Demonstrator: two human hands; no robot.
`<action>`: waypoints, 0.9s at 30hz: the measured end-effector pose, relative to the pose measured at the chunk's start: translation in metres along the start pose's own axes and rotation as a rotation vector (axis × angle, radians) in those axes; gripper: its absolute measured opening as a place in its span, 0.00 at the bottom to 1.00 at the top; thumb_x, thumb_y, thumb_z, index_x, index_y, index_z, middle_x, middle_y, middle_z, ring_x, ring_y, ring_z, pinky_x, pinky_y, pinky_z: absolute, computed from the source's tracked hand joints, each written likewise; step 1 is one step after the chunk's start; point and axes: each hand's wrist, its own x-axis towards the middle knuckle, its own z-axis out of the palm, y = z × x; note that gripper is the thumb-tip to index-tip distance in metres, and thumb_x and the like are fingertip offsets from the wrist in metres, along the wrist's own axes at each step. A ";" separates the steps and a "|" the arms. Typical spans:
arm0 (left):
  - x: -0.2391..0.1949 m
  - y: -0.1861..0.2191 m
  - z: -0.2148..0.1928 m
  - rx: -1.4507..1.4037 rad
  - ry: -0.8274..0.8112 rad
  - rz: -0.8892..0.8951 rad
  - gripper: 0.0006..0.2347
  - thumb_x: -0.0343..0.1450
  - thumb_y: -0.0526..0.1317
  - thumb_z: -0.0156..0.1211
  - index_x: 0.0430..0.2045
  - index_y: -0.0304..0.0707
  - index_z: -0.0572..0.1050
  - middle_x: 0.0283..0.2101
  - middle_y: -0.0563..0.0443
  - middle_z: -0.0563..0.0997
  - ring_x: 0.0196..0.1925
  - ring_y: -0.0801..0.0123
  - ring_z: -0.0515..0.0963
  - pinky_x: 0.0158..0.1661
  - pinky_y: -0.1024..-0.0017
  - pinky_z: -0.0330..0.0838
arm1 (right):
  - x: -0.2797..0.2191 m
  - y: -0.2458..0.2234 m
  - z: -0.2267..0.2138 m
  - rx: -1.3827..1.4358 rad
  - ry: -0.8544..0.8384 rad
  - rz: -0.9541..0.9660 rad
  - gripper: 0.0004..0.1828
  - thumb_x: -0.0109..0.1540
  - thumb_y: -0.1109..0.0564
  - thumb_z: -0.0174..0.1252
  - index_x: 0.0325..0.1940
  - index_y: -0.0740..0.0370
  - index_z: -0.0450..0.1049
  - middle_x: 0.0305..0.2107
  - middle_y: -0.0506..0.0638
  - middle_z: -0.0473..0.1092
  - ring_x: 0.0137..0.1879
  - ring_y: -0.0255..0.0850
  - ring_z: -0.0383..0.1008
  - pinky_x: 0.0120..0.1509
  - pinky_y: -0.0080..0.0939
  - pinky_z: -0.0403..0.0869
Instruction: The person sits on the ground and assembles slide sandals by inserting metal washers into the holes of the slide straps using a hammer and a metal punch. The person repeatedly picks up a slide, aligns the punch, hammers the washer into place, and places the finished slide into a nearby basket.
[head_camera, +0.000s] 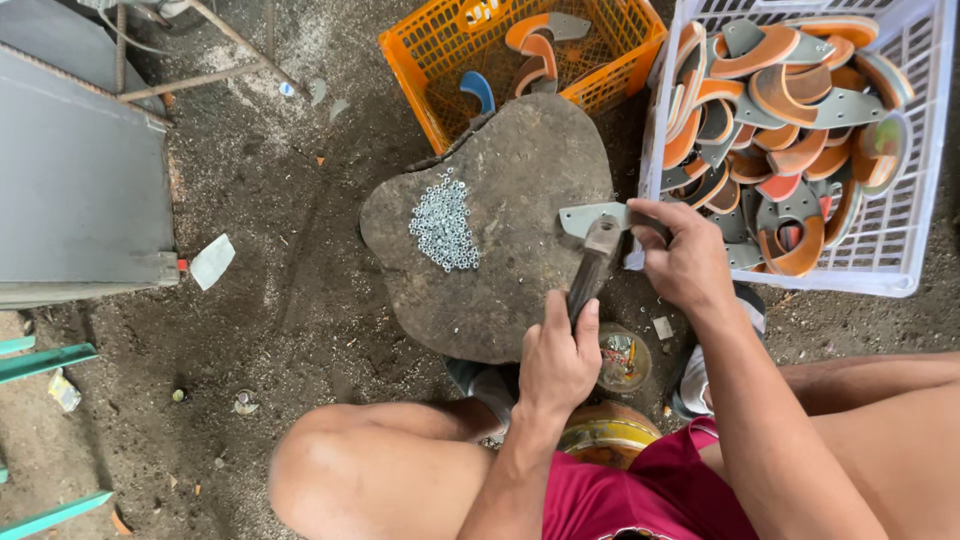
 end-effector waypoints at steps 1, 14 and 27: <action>0.000 -0.003 -0.002 -0.032 0.023 -0.008 0.12 0.77 0.47 0.51 0.38 0.35 0.68 0.22 0.31 0.78 0.27 0.33 0.81 0.26 0.43 0.71 | 0.005 0.001 0.001 0.030 0.010 0.005 0.17 0.63 0.64 0.59 0.55 0.58 0.79 0.42 0.58 0.77 0.48 0.52 0.80 0.55 0.45 0.75; 0.035 -0.004 -0.002 -0.054 -0.019 -0.153 0.15 0.78 0.49 0.44 0.42 0.34 0.66 0.20 0.32 0.79 0.26 0.36 0.83 0.27 0.44 0.76 | 0.051 -0.008 -0.019 -0.138 -0.187 -0.045 0.17 0.62 0.62 0.62 0.55 0.54 0.80 0.44 0.59 0.78 0.50 0.56 0.79 0.54 0.49 0.74; 0.031 0.006 0.023 0.115 0.012 -0.143 0.19 0.79 0.49 0.45 0.46 0.24 0.65 0.27 0.24 0.80 0.30 0.28 0.81 0.34 0.41 0.75 | 0.075 -0.067 -0.026 -0.179 -0.142 -0.291 0.16 0.65 0.62 0.62 0.58 0.59 0.79 0.44 0.58 0.76 0.49 0.52 0.78 0.54 0.46 0.74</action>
